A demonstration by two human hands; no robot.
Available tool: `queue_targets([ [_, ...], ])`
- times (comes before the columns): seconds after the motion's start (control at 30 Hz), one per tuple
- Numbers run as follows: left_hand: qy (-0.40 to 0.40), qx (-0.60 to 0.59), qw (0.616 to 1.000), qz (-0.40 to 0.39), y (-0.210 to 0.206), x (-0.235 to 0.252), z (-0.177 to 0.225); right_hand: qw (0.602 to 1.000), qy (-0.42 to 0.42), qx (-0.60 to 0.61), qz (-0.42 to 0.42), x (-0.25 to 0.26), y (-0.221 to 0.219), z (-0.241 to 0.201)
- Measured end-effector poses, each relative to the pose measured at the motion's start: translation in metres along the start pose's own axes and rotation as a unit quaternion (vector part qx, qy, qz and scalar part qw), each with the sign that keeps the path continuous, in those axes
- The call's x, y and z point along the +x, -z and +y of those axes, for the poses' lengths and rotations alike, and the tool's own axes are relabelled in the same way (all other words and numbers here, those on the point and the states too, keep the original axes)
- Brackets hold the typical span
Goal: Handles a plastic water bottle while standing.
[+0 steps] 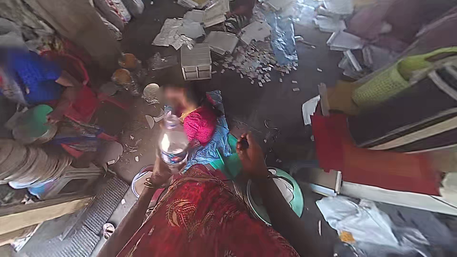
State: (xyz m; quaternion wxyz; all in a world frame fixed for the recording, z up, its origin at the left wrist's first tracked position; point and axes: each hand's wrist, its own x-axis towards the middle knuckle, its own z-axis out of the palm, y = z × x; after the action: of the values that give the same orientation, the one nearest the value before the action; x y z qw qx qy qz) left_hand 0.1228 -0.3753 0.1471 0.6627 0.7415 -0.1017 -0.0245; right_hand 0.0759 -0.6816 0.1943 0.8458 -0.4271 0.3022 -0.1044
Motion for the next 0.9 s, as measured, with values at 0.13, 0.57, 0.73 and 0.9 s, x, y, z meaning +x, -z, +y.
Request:
queue_targets([
  [0.13, -0.081, 0.078, 0.992, 0.059, 0.013, 0.011, 0.016, 0.993, 0.015, 0.016, 0.119, -0.002, 0.08, -0.008],
  [0.57, -0.07, 0.048, 0.996, -0.009, 0.034, 0.045, 0.028, 0.999, 0.004, 0.01, 0.034, -0.051, 0.042, 0.035],
  [0.73, -0.105, 0.06, 0.991, -0.057, 0.037, 0.063, 0.012, 0.999, 0.012, 0.039, 0.035, -0.06, 0.025, 0.023],
  [0.9, -0.077, 0.036, 0.991, -0.106, 0.019, 0.083, 0.01, 0.989, 0.079, 0.112, 0.046, -0.064, 0.041, 0.012],
])
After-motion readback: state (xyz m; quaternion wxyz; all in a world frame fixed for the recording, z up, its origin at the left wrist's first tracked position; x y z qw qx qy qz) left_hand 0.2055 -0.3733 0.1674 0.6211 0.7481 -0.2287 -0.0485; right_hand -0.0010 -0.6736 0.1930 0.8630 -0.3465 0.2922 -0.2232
